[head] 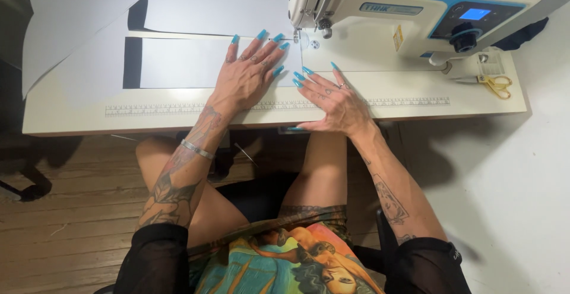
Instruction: Cutting out fabric patterns using scissors at a sewing station
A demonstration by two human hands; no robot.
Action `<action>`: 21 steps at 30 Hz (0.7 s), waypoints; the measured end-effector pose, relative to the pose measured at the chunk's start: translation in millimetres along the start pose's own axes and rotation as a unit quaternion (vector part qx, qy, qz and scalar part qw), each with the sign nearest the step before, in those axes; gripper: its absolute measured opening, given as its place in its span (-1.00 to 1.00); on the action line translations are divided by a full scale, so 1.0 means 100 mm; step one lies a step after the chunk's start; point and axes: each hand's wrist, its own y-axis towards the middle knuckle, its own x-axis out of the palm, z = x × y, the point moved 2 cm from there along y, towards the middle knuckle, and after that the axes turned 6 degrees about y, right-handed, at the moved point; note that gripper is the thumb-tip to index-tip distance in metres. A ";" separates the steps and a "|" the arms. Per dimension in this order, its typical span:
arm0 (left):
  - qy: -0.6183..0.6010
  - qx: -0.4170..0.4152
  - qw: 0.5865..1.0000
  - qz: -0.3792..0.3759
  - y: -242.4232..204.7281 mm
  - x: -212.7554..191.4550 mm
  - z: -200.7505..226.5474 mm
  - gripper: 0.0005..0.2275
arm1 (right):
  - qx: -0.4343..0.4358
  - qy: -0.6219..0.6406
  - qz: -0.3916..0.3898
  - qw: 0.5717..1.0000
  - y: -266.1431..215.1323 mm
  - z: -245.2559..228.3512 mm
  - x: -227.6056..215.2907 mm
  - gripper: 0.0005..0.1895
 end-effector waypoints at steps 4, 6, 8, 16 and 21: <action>0.011 0.000 1.000 -0.006 0.01 -0.01 0.00 -0.57 | 0.006 0.004 -0.014 1.000 0.01 0.01 0.02 -0.23; 0.000 0.001 1.000 -0.004 0.00 0.00 0.00 -0.59 | 0.003 -0.008 -0.009 1.000 0.00 0.00 0.02 -0.23; -0.009 0.002 1.000 -0.014 0.02 -0.06 0.02 -0.58 | -0.002 -0.011 -0.016 1.000 0.00 0.04 0.01 -0.22; -0.033 -0.047 0.998 -0.024 0.07 0.01 0.07 -0.56 | -0.011 -0.009 -0.017 1.000 -0.02 0.06 0.05 -0.22; -0.014 -0.037 0.999 -0.024 0.05 0.01 0.07 -0.56 | -0.018 -0.016 -0.002 1.000 0.00 -0.01 0.00 -0.22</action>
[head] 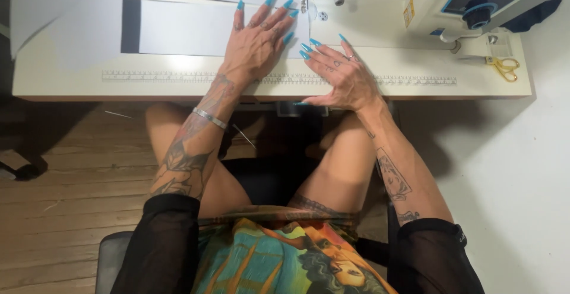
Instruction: Cutting out fabric patterns using scissors at a sewing station
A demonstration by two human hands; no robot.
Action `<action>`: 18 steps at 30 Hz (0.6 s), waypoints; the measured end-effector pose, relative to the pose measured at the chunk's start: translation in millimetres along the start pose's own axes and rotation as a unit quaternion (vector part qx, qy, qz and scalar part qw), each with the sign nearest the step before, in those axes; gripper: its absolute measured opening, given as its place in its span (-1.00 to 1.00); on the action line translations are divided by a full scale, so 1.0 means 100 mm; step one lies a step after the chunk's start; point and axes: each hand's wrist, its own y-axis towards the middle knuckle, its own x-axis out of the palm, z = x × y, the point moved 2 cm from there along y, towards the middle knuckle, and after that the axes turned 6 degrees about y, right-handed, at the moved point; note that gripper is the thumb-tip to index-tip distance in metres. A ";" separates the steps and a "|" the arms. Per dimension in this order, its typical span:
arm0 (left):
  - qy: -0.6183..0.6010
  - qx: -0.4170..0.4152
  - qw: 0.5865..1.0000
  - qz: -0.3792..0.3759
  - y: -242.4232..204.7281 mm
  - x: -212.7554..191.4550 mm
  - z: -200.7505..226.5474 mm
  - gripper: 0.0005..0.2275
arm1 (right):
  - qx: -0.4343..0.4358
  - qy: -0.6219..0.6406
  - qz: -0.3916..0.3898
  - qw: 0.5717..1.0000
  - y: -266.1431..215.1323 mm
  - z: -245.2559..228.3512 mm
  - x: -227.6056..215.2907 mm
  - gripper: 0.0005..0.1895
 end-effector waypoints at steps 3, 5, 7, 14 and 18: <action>0.017 0.004 1.000 0.025 -0.01 0.05 -0.01 -0.60 | 0.002 -0.003 0.015 1.000 -0.01 -0.04 -0.02 -0.23; 0.007 0.004 1.000 0.028 -0.01 0.03 0.01 -0.59 | 0.004 0.000 0.012 1.000 -0.04 -0.01 0.00 -0.23; 0.002 0.006 0.999 0.034 -0.02 0.02 0.02 -0.58 | 0.004 0.001 0.012 1.000 -0.05 -0.01 0.02 -0.23; 0.002 0.007 0.999 0.041 -0.02 0.02 0.02 -0.59 | 0.006 0.002 0.025 1.000 -0.04 0.00 0.01 -0.25; 0.006 0.005 0.999 0.032 -0.03 0.02 0.02 -0.59 | 0.003 0.005 0.033 0.999 -0.06 0.02 0.05 -0.28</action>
